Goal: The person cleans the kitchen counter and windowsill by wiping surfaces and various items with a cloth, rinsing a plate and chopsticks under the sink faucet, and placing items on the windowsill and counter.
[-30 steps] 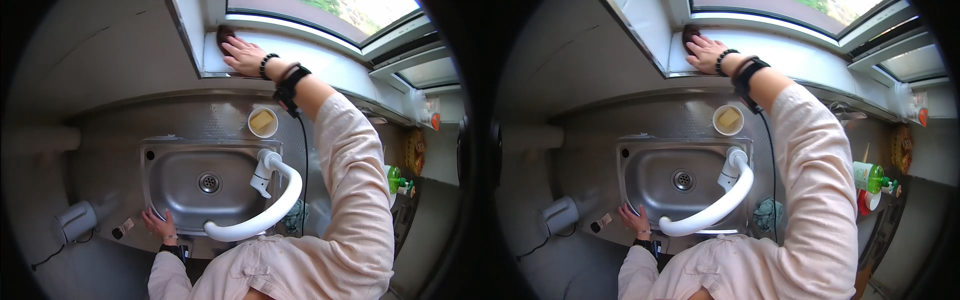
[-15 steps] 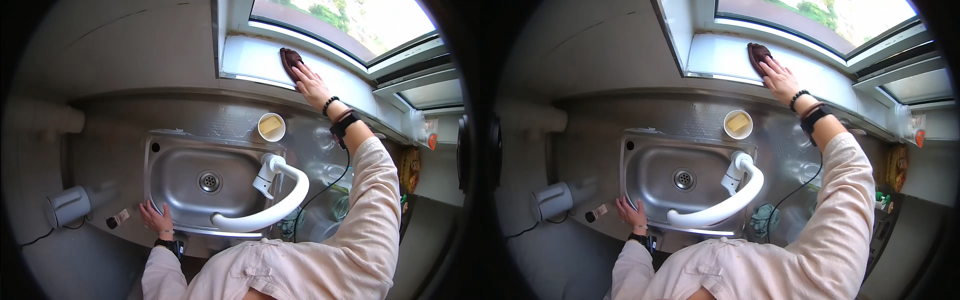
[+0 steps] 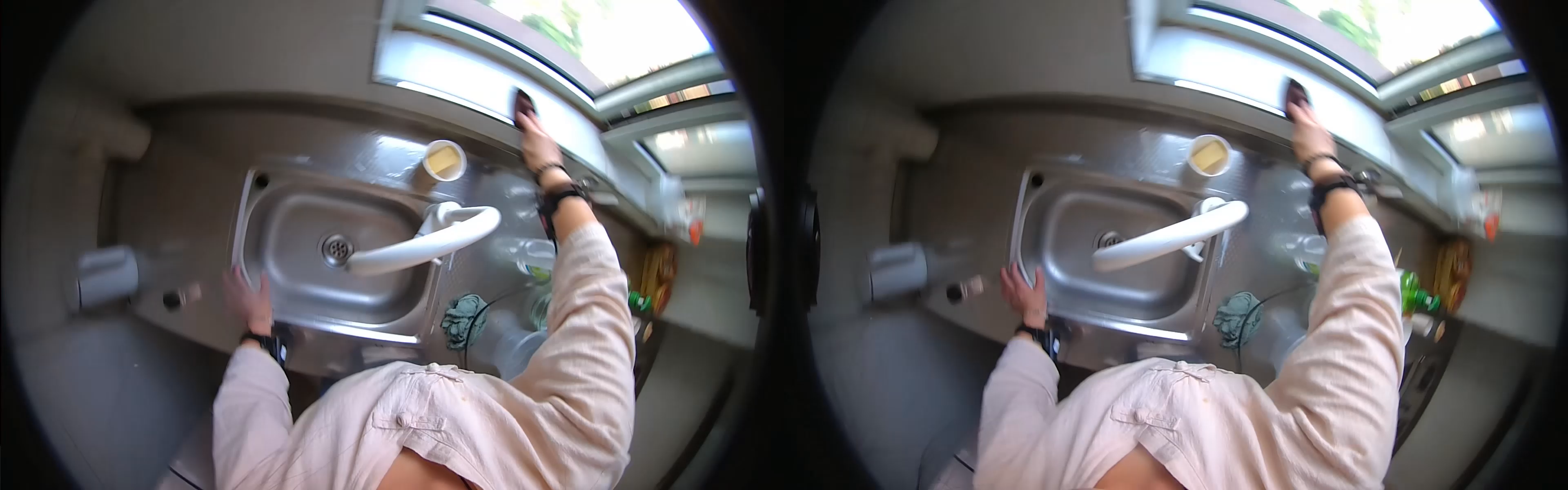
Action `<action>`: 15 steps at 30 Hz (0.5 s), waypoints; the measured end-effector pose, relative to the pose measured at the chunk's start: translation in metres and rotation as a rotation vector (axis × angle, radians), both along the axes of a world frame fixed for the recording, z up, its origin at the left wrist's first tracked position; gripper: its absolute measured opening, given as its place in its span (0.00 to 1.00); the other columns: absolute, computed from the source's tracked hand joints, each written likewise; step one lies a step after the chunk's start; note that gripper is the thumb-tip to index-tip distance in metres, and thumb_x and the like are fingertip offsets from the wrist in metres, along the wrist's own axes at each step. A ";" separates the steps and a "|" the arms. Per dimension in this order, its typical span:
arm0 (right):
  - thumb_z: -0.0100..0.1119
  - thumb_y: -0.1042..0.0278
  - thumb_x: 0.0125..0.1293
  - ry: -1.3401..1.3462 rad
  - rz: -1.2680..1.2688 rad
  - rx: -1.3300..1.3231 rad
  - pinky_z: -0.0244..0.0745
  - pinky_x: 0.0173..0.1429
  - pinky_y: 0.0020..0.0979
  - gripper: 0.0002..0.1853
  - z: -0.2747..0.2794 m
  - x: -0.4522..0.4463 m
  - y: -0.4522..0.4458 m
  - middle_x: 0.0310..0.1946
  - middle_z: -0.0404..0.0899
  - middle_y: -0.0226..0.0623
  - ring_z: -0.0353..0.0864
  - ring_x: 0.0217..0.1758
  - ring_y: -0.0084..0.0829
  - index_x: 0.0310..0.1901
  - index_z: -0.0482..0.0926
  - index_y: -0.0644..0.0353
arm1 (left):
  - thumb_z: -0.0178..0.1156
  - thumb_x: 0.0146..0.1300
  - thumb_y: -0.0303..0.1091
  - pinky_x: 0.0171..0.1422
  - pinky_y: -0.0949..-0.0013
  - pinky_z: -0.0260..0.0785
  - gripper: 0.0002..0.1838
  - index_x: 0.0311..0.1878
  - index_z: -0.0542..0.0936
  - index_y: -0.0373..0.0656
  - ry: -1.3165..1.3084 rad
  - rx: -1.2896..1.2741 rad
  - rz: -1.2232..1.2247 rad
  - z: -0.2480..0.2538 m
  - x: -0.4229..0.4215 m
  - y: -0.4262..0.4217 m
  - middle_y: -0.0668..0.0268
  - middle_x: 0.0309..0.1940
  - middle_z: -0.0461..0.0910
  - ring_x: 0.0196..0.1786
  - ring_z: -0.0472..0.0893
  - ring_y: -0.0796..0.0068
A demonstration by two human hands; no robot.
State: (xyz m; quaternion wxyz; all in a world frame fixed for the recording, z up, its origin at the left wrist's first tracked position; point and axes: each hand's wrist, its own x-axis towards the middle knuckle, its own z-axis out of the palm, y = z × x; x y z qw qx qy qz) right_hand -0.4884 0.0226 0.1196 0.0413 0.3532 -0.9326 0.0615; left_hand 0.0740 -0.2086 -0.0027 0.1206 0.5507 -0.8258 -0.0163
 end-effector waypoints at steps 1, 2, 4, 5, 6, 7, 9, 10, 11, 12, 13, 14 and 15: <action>0.35 0.67 0.64 -0.047 -0.051 -0.032 0.67 0.58 0.40 0.19 -0.007 -0.011 0.016 0.53 0.71 0.48 0.70 0.56 0.46 0.55 0.70 0.51 | 0.61 0.49 0.50 0.61 0.51 0.57 0.32 0.55 0.69 0.42 0.050 0.004 -0.026 0.011 -0.003 0.003 0.49 0.58 0.62 0.59 0.64 0.48; 0.39 0.66 0.64 -0.132 -0.149 0.214 0.70 0.54 0.37 0.19 -0.014 -0.033 0.030 0.49 0.73 0.52 0.75 0.47 0.46 0.55 0.70 0.57 | 0.63 0.46 0.49 0.61 0.51 0.56 0.33 0.54 0.70 0.43 0.084 -0.063 -0.008 0.003 -0.001 0.003 0.50 0.58 0.63 0.60 0.64 0.50; 0.42 0.62 0.66 -0.644 -0.231 -0.643 0.74 0.48 0.32 0.19 0.018 0.002 0.040 0.43 0.78 0.45 0.78 0.43 0.36 0.51 0.70 0.67 | 0.64 0.44 0.50 0.63 0.49 0.53 0.34 0.55 0.70 0.45 0.102 -0.044 0.027 -0.008 0.004 0.001 0.52 0.59 0.63 0.61 0.62 0.53; 0.41 0.61 0.67 -0.864 -0.334 -0.959 0.74 0.50 0.36 0.19 0.028 0.018 0.046 0.43 0.77 0.41 0.77 0.46 0.38 0.53 0.69 0.65 | 0.63 0.46 0.51 0.63 0.49 0.53 0.33 0.55 0.70 0.46 0.128 -0.044 0.025 -0.007 0.005 0.001 0.52 0.59 0.63 0.62 0.62 0.53; 0.40 0.62 0.66 -0.898 -0.408 -1.134 0.71 0.52 0.34 0.18 0.049 0.046 0.042 0.45 0.76 0.42 0.77 0.47 0.35 0.52 0.71 0.62 | 0.62 0.47 0.50 0.63 0.48 0.52 0.32 0.55 0.69 0.46 0.126 -0.059 0.056 -0.010 0.006 0.001 0.52 0.59 0.63 0.62 0.62 0.52; 0.40 0.63 0.66 -0.932 -0.405 -1.233 0.71 0.54 0.34 0.19 0.067 0.068 0.046 0.48 0.75 0.43 0.76 0.49 0.37 0.53 0.70 0.64 | 0.61 0.49 0.50 0.63 0.47 0.52 0.32 0.56 0.68 0.46 0.129 -0.075 0.069 -0.013 0.005 0.000 0.52 0.59 0.63 0.62 0.62 0.52; 0.39 0.62 0.66 -1.044 -0.296 -1.409 0.73 0.51 0.33 0.18 0.095 0.126 0.059 0.45 0.76 0.42 0.77 0.47 0.35 0.51 0.70 0.64 | 0.58 0.52 0.48 0.63 0.47 0.52 0.29 0.56 0.67 0.46 0.170 -0.119 0.090 -0.009 0.004 0.003 0.52 0.58 0.63 0.62 0.62 0.52; 0.38 0.61 0.66 -1.038 -0.305 -1.444 0.74 0.48 0.33 0.18 0.098 0.136 0.079 0.43 0.76 0.41 0.77 0.45 0.33 0.49 0.71 0.64 | 0.58 0.53 0.46 0.63 0.47 0.53 0.27 0.55 0.67 0.45 0.257 -0.162 0.065 -0.013 0.006 0.001 0.52 0.57 0.64 0.61 0.63 0.52; 0.38 0.61 0.66 -1.029 -0.320 -1.479 0.75 0.46 0.32 0.18 0.102 0.144 0.102 0.41 0.76 0.40 0.77 0.43 0.32 0.48 0.72 0.64 | 0.58 0.54 0.44 0.62 0.47 0.53 0.26 0.55 0.67 0.44 0.343 -0.203 0.035 -0.016 0.008 0.000 0.52 0.57 0.64 0.60 0.63 0.51; 0.37 0.60 0.67 -1.156 -0.133 -1.428 0.75 0.44 0.32 0.18 0.114 0.161 0.128 0.39 0.76 0.40 0.77 0.41 0.30 0.46 0.72 0.63 | 0.59 0.54 0.39 0.61 0.50 0.56 0.24 0.53 0.67 0.42 0.431 -0.254 -0.018 -0.010 0.010 0.000 0.51 0.55 0.65 0.58 0.65 0.51; 0.37 0.60 0.67 -1.273 0.055 -1.365 0.75 0.42 0.32 0.18 0.130 0.182 0.147 0.38 0.76 0.39 0.77 0.39 0.28 0.45 0.72 0.63 | 0.59 0.54 0.37 0.60 0.52 0.57 0.23 0.52 0.67 0.41 0.506 -0.235 -0.044 -0.012 0.014 0.002 0.51 0.54 0.66 0.57 0.66 0.51; 0.37 0.59 0.67 -1.205 0.117 -1.369 0.73 0.41 0.29 0.17 0.144 0.202 0.160 0.36 0.76 0.37 0.76 0.38 0.26 0.45 0.72 0.63 | 0.60 0.54 0.38 0.60 0.53 0.57 0.25 0.53 0.66 0.40 0.594 -0.221 -0.034 -0.013 0.021 0.008 0.51 0.54 0.66 0.56 0.66 0.51; 0.38 0.59 0.66 -1.135 0.175 -1.370 0.71 0.40 0.27 0.17 0.160 0.226 0.168 0.34 0.75 0.36 0.75 0.36 0.25 0.46 0.71 0.63 | 0.61 0.54 0.39 0.60 0.54 0.57 0.27 0.55 0.65 0.39 0.683 -0.205 -0.026 -0.012 0.026 0.014 0.50 0.54 0.65 0.56 0.66 0.51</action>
